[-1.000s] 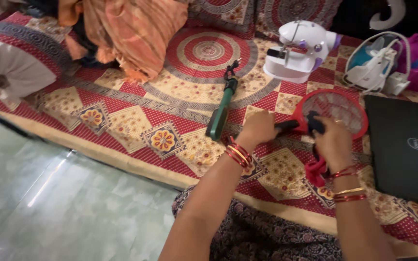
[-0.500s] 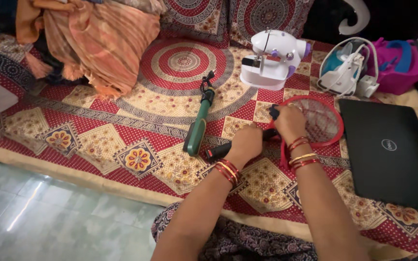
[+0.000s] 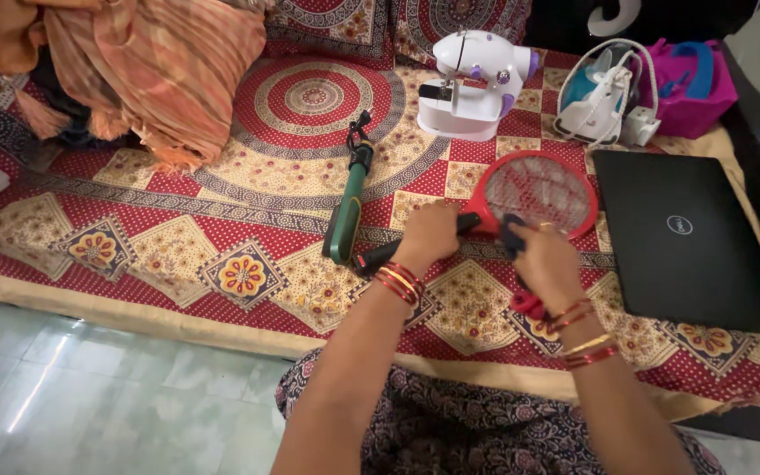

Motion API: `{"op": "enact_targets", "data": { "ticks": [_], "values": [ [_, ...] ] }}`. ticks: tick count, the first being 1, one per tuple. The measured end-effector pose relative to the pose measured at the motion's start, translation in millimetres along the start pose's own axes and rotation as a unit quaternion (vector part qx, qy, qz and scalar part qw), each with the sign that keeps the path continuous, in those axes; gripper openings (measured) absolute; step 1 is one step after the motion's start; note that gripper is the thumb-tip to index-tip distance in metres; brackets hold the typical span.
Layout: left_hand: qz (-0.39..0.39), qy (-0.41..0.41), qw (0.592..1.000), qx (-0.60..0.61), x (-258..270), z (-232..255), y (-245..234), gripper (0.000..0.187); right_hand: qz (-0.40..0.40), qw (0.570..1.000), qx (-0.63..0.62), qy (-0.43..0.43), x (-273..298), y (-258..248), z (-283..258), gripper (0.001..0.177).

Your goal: The person wipes the exterior of a closed black laptop with a dark cloth, then wipes a red electric fly swatter and a green handheld device. The person sits on the floor in front of a bed while performing the cleaning task.

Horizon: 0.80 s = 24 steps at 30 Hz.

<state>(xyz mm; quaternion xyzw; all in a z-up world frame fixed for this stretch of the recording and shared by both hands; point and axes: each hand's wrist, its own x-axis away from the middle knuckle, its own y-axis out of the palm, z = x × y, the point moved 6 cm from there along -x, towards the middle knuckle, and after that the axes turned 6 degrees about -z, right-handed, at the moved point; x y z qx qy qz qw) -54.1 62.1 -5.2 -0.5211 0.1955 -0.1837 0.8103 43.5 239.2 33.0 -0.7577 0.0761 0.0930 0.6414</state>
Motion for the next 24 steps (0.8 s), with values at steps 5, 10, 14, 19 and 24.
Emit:
{"op": "enact_targets", "data": {
  "ticks": [5, 10, 14, 19, 24],
  "values": [
    [-0.079, -0.026, 0.996, 0.014, 12, -12, -14, 0.042, 0.013, 0.996, 0.02, 0.089, 17, -18, 53, 0.04],
    [-0.149, -0.062, 0.987, -0.009, 19, -27, -19, 0.057, 0.029, 0.996, 0.023, 0.077, 29, -9, 36, 0.046],
    [-0.138, -0.055, 0.989, 0.023, 23, -35, -25, 0.059, 0.013, 0.999, -0.017, 0.028, 33, 4, 8, 0.047],
    [-0.026, -0.022, 0.999, 0.043, 27, -16, -30, 0.052, 0.026, 0.996, -0.033, 0.078, 24, -4, 45, 0.04],
    [-0.027, -0.03, 0.999, 0.023, 21, -15, -23, 0.053, 0.038, 0.984, -0.019, 0.174, 3, 6, 112, 0.037]
  ]
}}
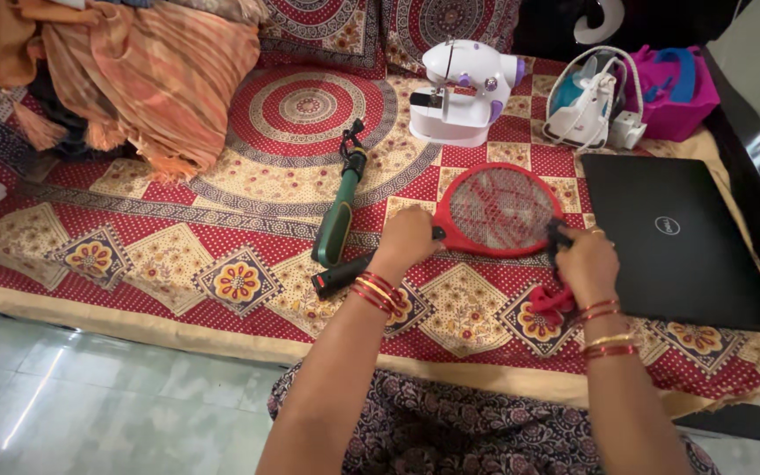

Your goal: The person wipes the exterior of a closed black laptop with a dark cloth, then wipes a red electric fly swatter and a green handheld device. The person sits on the floor in front of a bed while performing the cleaning task.

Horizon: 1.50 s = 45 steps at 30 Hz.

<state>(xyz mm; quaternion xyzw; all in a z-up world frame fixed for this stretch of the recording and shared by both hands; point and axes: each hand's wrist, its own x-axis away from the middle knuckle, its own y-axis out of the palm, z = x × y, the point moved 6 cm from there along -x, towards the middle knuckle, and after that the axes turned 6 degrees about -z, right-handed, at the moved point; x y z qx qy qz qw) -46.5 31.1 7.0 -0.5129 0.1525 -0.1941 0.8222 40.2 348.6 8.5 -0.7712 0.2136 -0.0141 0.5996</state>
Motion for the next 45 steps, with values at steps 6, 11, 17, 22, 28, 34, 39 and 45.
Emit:
{"op": "enact_targets", "data": {
  "ticks": [6, 11, 17, 22, 28, 34, 39, 45],
  "values": [
    [-0.011, 0.007, 1.0, 0.009, -9, -4, 7, 0.05, 0.008, 0.999, 0.029, -0.042, -88, 24, 29, 0.027],
    [-0.02, 0.011, 0.999, 0.043, -15, -7, 7, 0.05, -0.053, 0.993, 0.099, -0.038, -163, 57, 16, 0.024],
    [-0.036, 0.008, 0.999, 0.038, -20, -9, 8, 0.041, -0.052, 0.985, 0.123, -0.112, -201, 74, -57, 0.02],
    [-0.051, -0.013, 0.997, 0.051, -23, -12, 11, 0.044, -0.156, 0.977, 0.047, -0.137, -174, 66, -146, 0.023],
    [-0.031, -0.022, 0.998, 0.056, -25, -16, 12, 0.032, -0.248, 0.953, 0.066, -0.162, -100, 49, -219, 0.023],
    [-0.055, -0.047, 0.994, 0.076, -20, -19, 12, 0.041, -0.167, 0.949, 0.069, -0.259, -13, 20, -221, 0.027],
    [-0.014, -0.027, 0.999, 0.041, -14, -11, 6, 0.035, -0.156, 0.955, 0.078, -0.241, 41, 6, -186, 0.043],
    [-0.008, -0.034, 0.999, 0.005, 2, -2, -1, 0.039, -0.083, 0.975, 0.083, -0.19, 54, -22, -105, 0.044]
  ]
}}
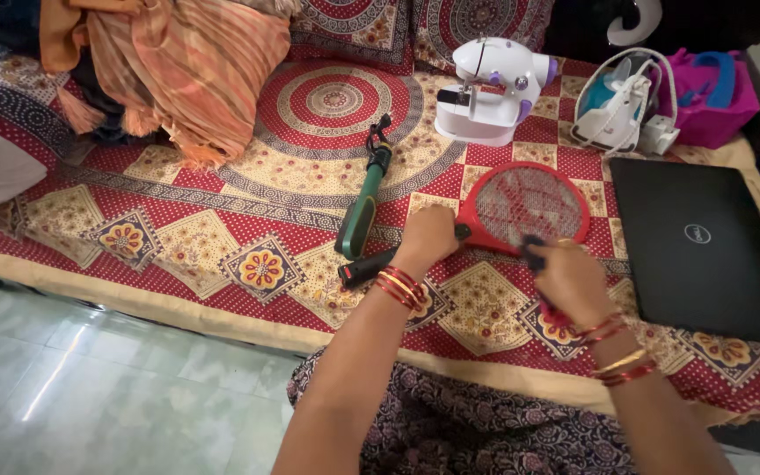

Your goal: The person wipes the exterior of a closed black laptop with a dark cloth, then wipes a red electric fly swatter and a green handheld device. The person sits on the floor in front of a bed while performing the cleaning task.

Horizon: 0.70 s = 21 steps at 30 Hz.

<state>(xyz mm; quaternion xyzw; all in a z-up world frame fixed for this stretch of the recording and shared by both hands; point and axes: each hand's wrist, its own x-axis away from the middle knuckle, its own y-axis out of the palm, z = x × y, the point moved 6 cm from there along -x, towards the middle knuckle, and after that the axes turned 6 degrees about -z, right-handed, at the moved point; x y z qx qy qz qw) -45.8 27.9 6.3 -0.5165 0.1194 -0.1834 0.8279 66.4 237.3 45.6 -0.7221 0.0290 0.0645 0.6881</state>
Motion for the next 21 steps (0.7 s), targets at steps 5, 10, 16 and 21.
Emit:
{"op": "enact_targets", "data": {
  "ticks": [5, 10, 16, 21],
  "values": [
    [-0.019, 0.012, 0.999, -0.032, 3, -1, 3, 0.041, -0.026, 0.993, -0.02, 0.115, 6, 3, 40, 0.038],
    [0.01, 0.026, 0.997, -0.069, -10, -1, 9, 0.022, 0.042, 0.998, -0.031, 0.018, -4, 15, -27, 0.046],
    [0.049, 0.054, 0.997, -0.013, -2, 12, -15, 0.02, 0.098, 0.994, -0.055, -0.017, -5, -4, -69, 0.062],
    [-0.022, 0.035, 0.995, 0.088, 3, 30, -36, 0.041, 0.186, 0.981, -0.031, -0.039, 0, -38, -70, 0.062]
  ]
}}
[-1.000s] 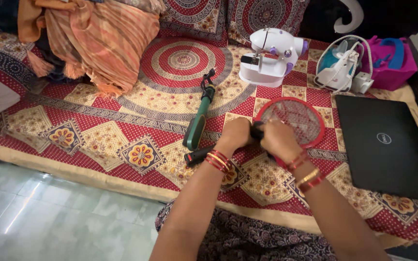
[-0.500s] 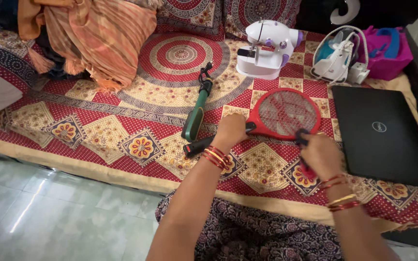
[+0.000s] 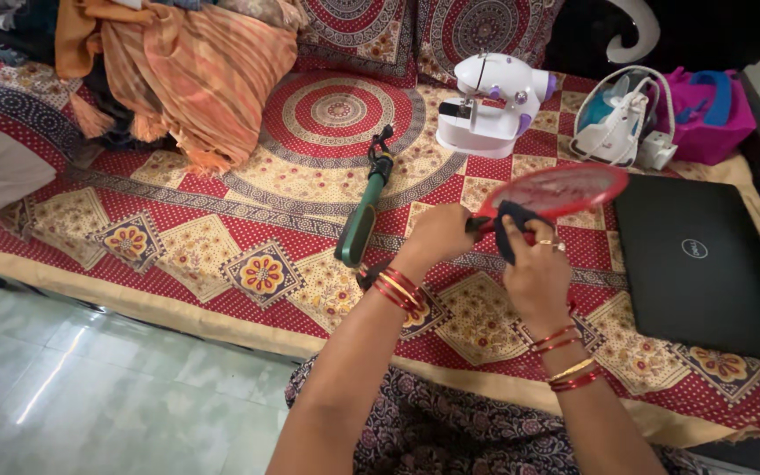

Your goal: The person wipes the exterior of a closed black laptop with a dark cloth, then wipes a red electric fly swatter and a green handheld device. The person sits on the floor in front of a bed while performing the cleaning task.

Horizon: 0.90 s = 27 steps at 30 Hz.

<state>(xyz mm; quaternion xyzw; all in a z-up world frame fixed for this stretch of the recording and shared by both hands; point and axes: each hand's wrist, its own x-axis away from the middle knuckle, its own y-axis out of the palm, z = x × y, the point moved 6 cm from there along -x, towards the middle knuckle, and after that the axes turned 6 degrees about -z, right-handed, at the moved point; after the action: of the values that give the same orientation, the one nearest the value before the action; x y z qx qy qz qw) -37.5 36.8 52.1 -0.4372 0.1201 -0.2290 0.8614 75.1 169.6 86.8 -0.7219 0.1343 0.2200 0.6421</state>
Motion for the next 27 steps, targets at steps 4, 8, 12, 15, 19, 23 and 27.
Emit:
{"op": "enact_targets", "data": {
  "ticks": [4, 8, 12, 15, 19, 23, 27],
  "values": [
    [-0.045, 0.07, 0.991, 0.101, 0, 9, 7, 0.044, 0.088, 0.995, 0.019, -0.052, 1, -20, -4, 0.063],
    [-0.078, 0.106, 0.988, 0.079, -8, 2, 23, 0.042, 0.031, 0.996, 0.036, -0.072, 2, -10, -7, 0.061],
    [-0.114, 0.111, 0.982, 0.103, -13, -16, 32, 0.045, 0.011, 0.992, 0.048, -0.12, 5, 3, -12, 0.063],
    [-0.136, 0.069, 0.985, 0.086, -16, -23, 39, 0.05, 0.014, 0.988, 0.07, -0.134, 0, 0, -6, 0.059],
    [-0.114, 0.06, 0.988, 0.085, -17, -24, 37, 0.047, 0.026, 0.995, 0.057, -0.073, -26, -28, 29, 0.056],
    [-0.106, 0.068, 0.988, 0.088, -19, -27, 40, 0.05, 0.098, 0.992, 0.027, -0.079, -31, -41, 39, 0.058],
    [-0.113, 0.057, 0.986, 0.106, -23, -34, 43, 0.05, 0.042, 0.987, 0.026, -0.151, -18, 4, -3, 0.036]
  ]
}}
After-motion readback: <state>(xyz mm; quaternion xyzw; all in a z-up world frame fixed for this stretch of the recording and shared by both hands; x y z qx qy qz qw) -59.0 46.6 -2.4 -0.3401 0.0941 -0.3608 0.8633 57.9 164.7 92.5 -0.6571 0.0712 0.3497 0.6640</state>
